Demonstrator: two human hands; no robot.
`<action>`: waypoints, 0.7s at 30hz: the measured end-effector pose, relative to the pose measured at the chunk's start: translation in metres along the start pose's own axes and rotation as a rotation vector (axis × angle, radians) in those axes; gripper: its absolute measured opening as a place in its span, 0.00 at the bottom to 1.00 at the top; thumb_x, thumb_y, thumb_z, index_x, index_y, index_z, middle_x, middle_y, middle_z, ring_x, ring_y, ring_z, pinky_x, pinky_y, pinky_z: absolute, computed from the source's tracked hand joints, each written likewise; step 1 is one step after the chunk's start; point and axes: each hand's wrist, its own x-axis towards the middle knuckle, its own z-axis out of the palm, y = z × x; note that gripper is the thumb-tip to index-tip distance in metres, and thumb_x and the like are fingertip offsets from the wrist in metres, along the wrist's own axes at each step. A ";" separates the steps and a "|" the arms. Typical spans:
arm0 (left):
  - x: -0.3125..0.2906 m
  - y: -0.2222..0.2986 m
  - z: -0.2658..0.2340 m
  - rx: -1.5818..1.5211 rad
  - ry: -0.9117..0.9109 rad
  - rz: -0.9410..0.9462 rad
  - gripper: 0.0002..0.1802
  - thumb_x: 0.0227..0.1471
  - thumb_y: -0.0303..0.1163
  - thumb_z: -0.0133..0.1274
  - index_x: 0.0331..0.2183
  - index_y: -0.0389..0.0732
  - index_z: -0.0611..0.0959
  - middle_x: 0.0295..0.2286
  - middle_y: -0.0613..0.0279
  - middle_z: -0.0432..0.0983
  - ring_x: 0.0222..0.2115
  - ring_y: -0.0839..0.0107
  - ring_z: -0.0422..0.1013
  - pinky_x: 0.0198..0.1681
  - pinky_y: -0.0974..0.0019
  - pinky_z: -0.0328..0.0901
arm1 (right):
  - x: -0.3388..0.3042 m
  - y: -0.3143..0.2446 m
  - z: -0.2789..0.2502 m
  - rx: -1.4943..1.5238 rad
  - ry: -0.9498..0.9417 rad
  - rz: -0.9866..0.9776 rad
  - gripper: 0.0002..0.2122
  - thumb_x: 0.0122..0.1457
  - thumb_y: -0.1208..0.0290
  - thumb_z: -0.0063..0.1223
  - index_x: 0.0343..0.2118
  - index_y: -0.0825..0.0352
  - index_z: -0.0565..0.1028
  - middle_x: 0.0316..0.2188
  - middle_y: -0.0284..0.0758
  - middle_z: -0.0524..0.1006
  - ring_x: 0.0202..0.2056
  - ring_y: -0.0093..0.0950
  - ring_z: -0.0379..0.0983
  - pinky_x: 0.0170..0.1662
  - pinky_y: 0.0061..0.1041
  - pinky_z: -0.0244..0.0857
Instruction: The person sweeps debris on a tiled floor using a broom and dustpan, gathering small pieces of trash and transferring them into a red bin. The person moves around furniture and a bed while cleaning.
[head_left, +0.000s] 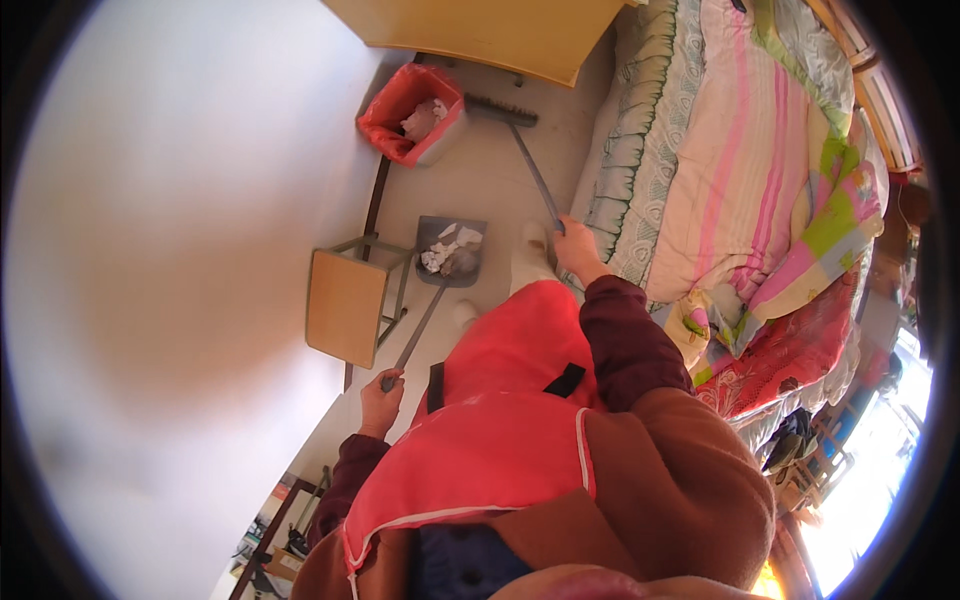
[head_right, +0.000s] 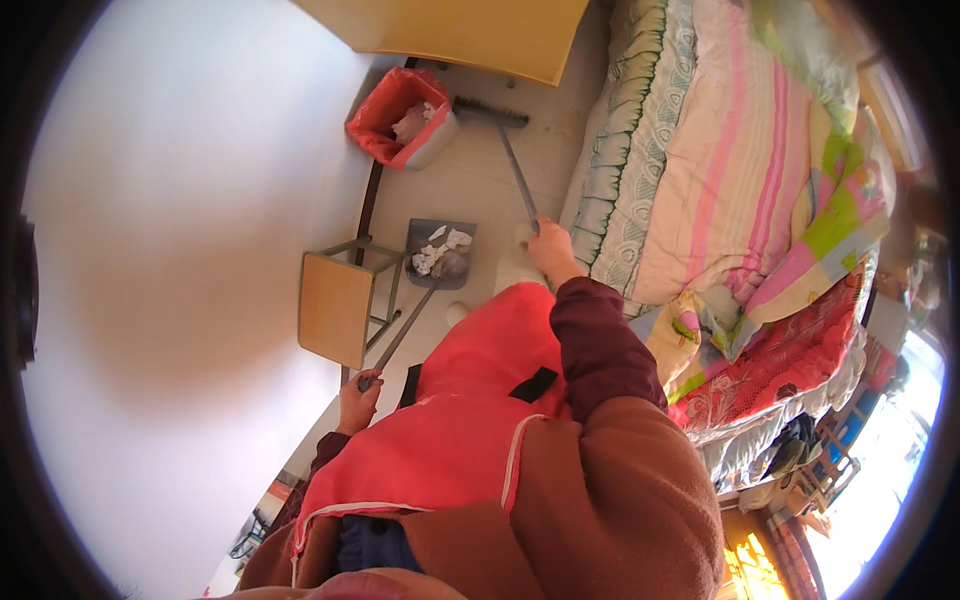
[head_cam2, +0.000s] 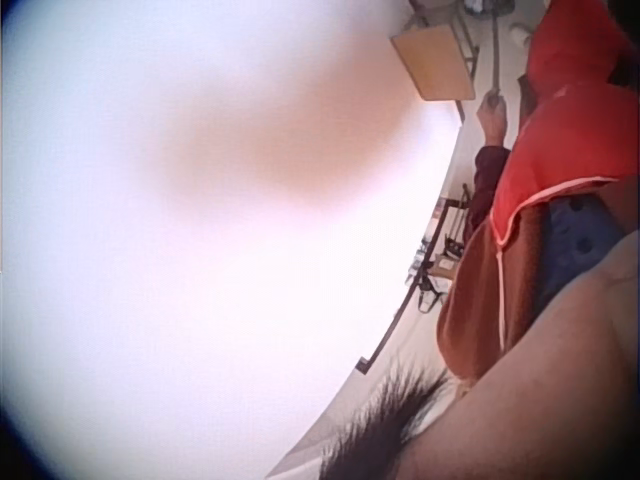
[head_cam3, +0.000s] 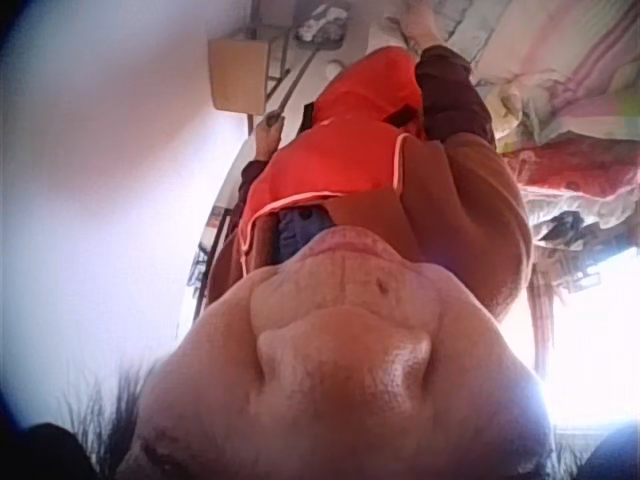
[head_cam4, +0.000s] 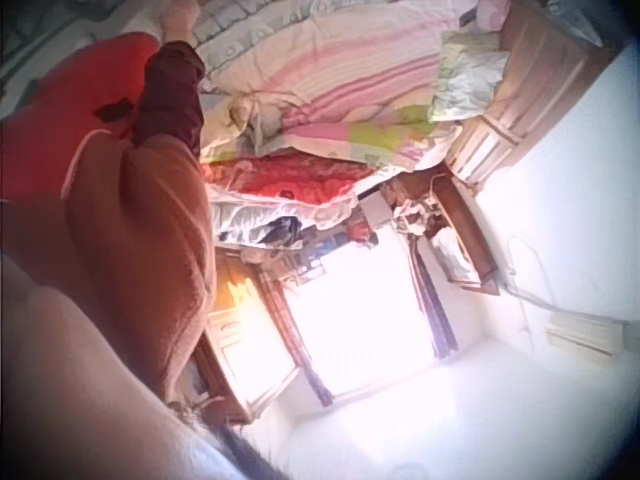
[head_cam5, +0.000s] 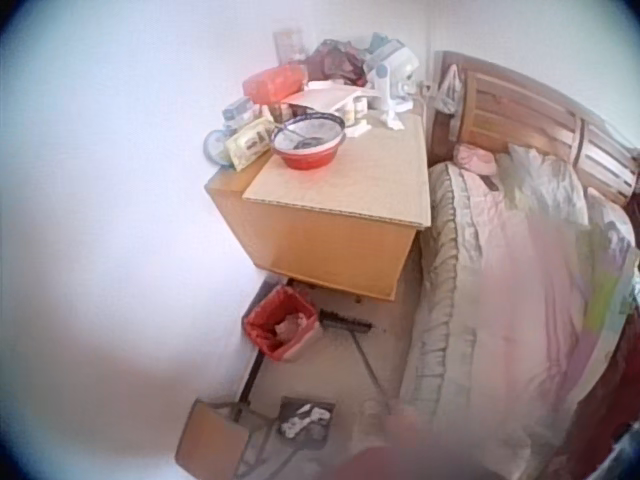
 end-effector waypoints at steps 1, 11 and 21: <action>0.000 0.013 0.002 -0.038 -0.004 -0.060 0.09 0.46 0.29 0.53 0.32 0.39 0.81 0.14 0.69 0.67 0.13 0.82 0.61 0.16 0.72 0.58 | 0.009 -0.005 -0.004 -0.003 -0.027 0.009 0.18 0.52 0.73 0.42 0.48 0.68 0.67 0.34 0.51 0.74 0.38 0.47 0.71 0.43 0.41 0.64; -0.001 0.077 0.033 -0.196 0.118 -0.162 0.09 0.46 0.28 0.54 0.32 0.37 0.80 0.14 0.73 0.65 0.12 0.84 0.58 0.12 0.75 0.56 | 0.106 -0.020 -0.025 -0.101 -0.193 -0.165 0.18 0.53 0.73 0.41 0.48 0.69 0.65 0.30 0.52 0.75 0.34 0.49 0.72 0.39 0.43 0.66; -0.016 0.066 0.059 -0.344 0.156 -0.232 0.08 0.46 0.28 0.53 0.33 0.38 0.80 0.15 0.72 0.66 0.13 0.84 0.59 0.14 0.74 0.56 | 0.125 -0.059 -0.023 -0.272 -0.330 -0.383 0.17 0.50 0.76 0.42 0.45 0.72 0.66 0.27 0.55 0.73 0.31 0.52 0.70 0.36 0.45 0.64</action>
